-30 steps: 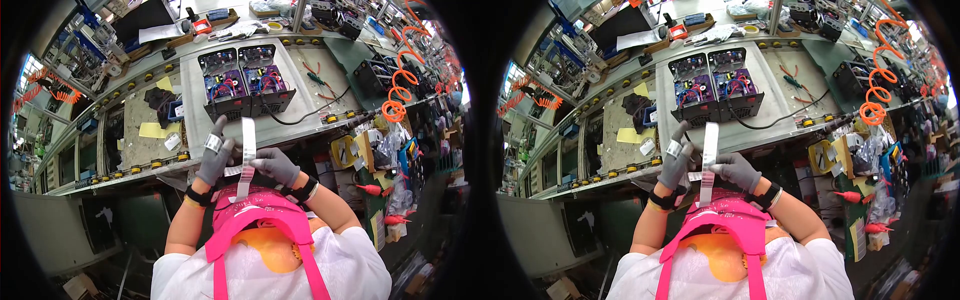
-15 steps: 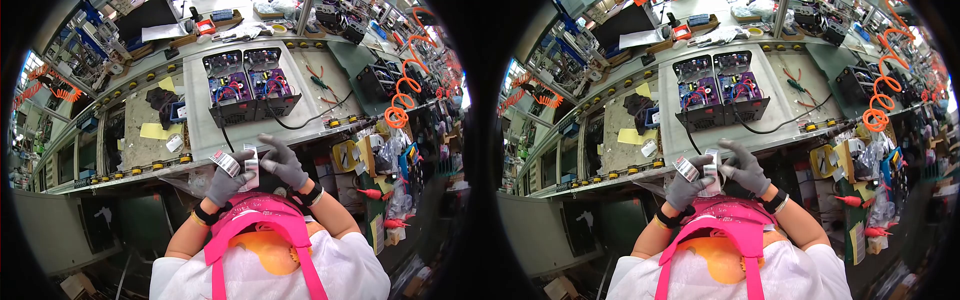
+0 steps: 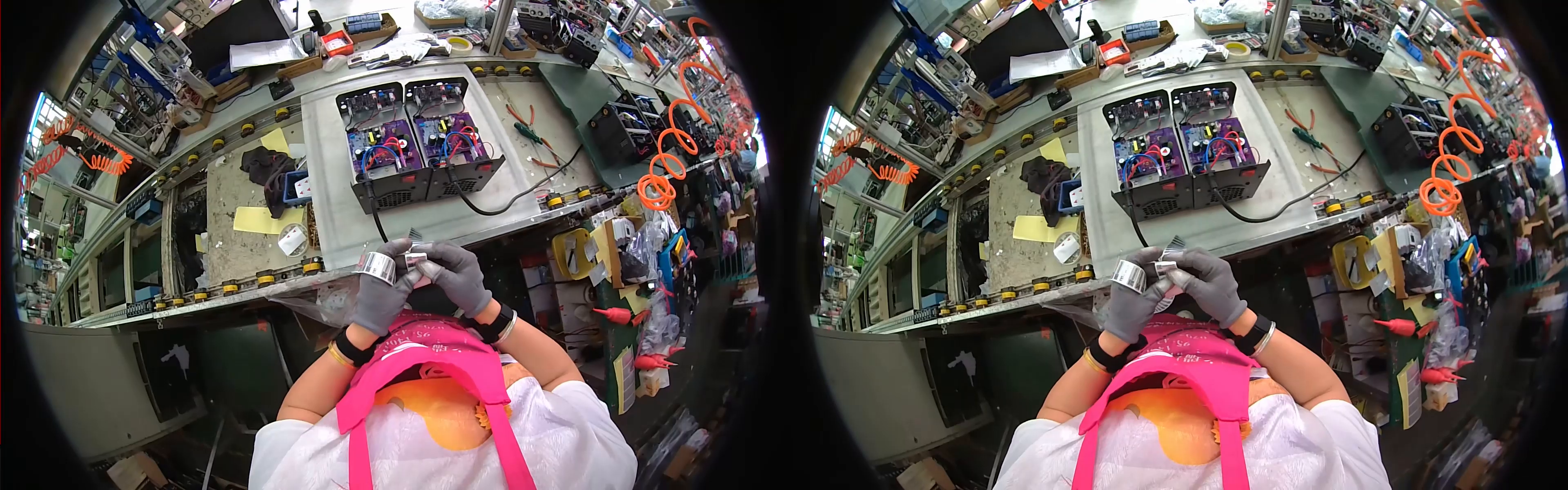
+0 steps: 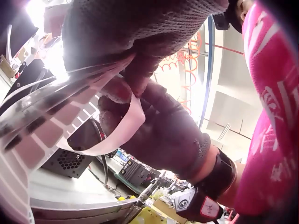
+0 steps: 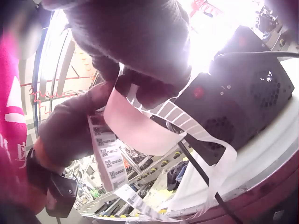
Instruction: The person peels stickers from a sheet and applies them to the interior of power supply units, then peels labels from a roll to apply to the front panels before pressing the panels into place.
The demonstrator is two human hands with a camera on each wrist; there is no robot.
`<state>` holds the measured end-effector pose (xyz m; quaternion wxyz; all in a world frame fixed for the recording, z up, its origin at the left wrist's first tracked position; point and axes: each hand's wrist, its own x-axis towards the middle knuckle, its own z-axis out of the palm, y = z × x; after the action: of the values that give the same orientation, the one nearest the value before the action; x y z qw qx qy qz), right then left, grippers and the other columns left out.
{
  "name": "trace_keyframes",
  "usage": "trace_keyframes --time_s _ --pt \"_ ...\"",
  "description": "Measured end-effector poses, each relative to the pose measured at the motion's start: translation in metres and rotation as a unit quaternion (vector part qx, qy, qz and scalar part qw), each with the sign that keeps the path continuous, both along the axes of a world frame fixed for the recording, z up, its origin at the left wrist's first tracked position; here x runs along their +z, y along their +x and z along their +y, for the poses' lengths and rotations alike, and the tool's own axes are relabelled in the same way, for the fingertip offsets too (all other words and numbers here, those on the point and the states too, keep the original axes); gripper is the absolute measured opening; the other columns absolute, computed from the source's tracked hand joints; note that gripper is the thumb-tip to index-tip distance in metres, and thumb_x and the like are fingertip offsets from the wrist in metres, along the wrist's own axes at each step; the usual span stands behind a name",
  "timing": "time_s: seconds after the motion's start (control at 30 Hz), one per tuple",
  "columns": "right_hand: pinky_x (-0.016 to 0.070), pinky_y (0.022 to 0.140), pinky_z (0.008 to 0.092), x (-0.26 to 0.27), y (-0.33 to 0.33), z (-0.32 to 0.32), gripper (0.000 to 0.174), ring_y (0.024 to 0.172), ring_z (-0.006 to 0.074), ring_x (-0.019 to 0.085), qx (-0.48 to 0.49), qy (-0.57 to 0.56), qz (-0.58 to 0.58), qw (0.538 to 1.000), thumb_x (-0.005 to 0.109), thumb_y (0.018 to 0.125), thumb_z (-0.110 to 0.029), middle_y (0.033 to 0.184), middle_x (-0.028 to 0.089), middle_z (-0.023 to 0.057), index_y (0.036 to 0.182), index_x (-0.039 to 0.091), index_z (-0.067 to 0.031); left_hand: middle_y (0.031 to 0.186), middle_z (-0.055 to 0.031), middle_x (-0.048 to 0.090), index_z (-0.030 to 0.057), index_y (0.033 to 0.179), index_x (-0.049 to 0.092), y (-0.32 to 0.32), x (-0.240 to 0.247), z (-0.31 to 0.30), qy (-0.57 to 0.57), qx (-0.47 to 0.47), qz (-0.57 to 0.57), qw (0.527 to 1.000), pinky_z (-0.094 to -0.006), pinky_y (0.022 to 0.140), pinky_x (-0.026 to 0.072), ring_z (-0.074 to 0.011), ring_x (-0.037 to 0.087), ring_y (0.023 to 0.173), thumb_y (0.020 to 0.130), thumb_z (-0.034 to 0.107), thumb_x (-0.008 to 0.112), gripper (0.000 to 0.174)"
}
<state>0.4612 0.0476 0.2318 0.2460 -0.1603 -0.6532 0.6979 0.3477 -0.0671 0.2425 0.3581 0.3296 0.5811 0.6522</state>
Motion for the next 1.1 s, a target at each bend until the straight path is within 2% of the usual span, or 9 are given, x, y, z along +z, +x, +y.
trace_keyframes --time_s 0.23,0.33,0.43,0.53,0.57,0.7,0.83,0.93,1.1 --pt "0.0462 0.081 0.0251 -0.010 -0.015 -0.001 0.021 0.090 0.0123 0.058 -0.061 0.037 -0.019 0.997 0.058 0.086 -0.007 0.097 0.062 0.0068 0.105 0.064 0.0005 0.109 -0.0103 0.058 0.0000 0.120 0.046 -0.016 -0.010 0.007 -0.018 -0.006 -0.019 1.000 -0.0278 0.085 0.0484 -0.0161 0.059 0.099 0.081 -0.002 0.061 0.041" --pt "0.0469 0.080 0.0247 -0.014 -0.021 -0.008 0.020 0.089 0.0101 0.058 -0.083 -0.079 -0.015 0.993 0.057 0.088 -0.007 0.098 0.064 0.0053 0.104 0.063 0.0006 0.106 -0.0094 0.059 0.0003 0.119 0.047 -0.020 -0.015 0.012 -0.031 0.001 -0.035 0.999 -0.0275 0.084 0.0487 -0.0159 0.059 0.096 0.082 -0.001 0.060 0.040" --pt "0.0480 0.077 0.0240 -0.024 -0.027 -0.007 0.019 0.086 0.0089 0.058 -0.100 -0.089 -0.007 0.991 0.057 0.088 -0.009 0.096 0.065 0.0046 0.104 0.063 0.0007 0.098 -0.0079 0.061 0.0016 0.120 0.045 -0.024 -0.027 0.018 -0.019 0.016 0.070 0.997 -0.0247 0.074 0.0501 -0.0134 0.060 0.084 0.083 0.000 0.060 0.040" --pt "0.0488 0.073 0.0234 -0.046 -0.040 0.002 0.019 0.081 0.0086 0.059 -0.169 -0.121 -0.018 0.978 0.058 0.088 -0.010 0.091 0.065 0.0046 0.103 0.063 0.0008 0.093 -0.0063 0.061 0.0033 0.124 0.042 -0.026 -0.027 0.009 -0.050 0.009 -0.021 0.998 -0.0216 0.063 0.0485 -0.0099 0.057 0.071 0.084 0.002 0.058 0.043" --pt "0.0493 0.069 0.0230 -0.051 -0.045 0.006 0.017 0.077 0.0083 0.059 -0.178 -0.152 0.005 0.972 0.060 0.088 -0.010 0.088 0.066 0.0040 0.101 0.064 0.0004 0.092 -0.0083 0.063 0.0009 0.127 0.040 -0.029 -0.024 0.004 -0.076 0.002 -0.004 0.997 -0.0234 0.067 0.0477 -0.0103 0.055 0.072 0.086 0.001 0.057 0.045" --pt "0.0490 0.067 0.0225 -0.069 -0.068 0.030 0.015 0.075 0.0088 0.060 -0.200 -0.190 -0.018 0.961 0.062 0.087 -0.010 0.088 0.066 0.0039 0.098 0.064 -0.0008 0.091 -0.0086 0.064 0.0005 0.126 0.040 -0.031 -0.011 -0.015 -0.091 0.016 -0.064 0.994 -0.0197 0.058 0.0442 -0.0063 0.051 0.063 0.087 0.004 0.056 0.042" --pt "0.0489 0.065 0.0230 -0.078 -0.093 0.040 0.015 0.074 0.0084 0.060 -0.209 -0.170 0.023 0.963 0.063 0.086 -0.010 0.088 0.066 0.0034 0.099 0.065 -0.0036 0.091 -0.0086 0.064 -0.0012 0.126 0.040 -0.031 -0.009 -0.027 -0.084 0.002 -0.064 0.994 -0.0203 0.058 0.0448 -0.0067 0.052 0.064 0.087 0.004 0.056 0.042" --pt "0.0488 0.064 0.0230 -0.079 -0.108 0.041 0.016 0.074 0.0078 0.060 -0.197 -0.207 0.041 0.958 0.063 0.086 -0.010 0.090 0.067 0.0033 0.101 0.065 -0.0045 0.092 -0.0118 0.065 0.0003 0.124 0.041 -0.030 -0.012 -0.031 -0.062 -0.008 -0.044 0.997 -0.0211 0.055 0.0467 -0.0079 0.054 0.061 0.085 0.008 0.058 0.043" --pt "0.0472 0.060 0.0216 -0.081 -0.130 0.043 0.013 0.068 0.0058 0.058 -0.203 -0.177 0.069 0.961 0.064 0.085 -0.012 0.083 0.067 0.0005 0.096 0.067 -0.0043 0.093 -0.0129 0.065 -0.0015 0.123 0.041 -0.026 -0.016 -0.036 -0.055 -0.013 -0.045 0.997 -0.0209 0.057 0.0473 -0.0087 0.055 0.063 0.086 0.002 0.054 0.039"
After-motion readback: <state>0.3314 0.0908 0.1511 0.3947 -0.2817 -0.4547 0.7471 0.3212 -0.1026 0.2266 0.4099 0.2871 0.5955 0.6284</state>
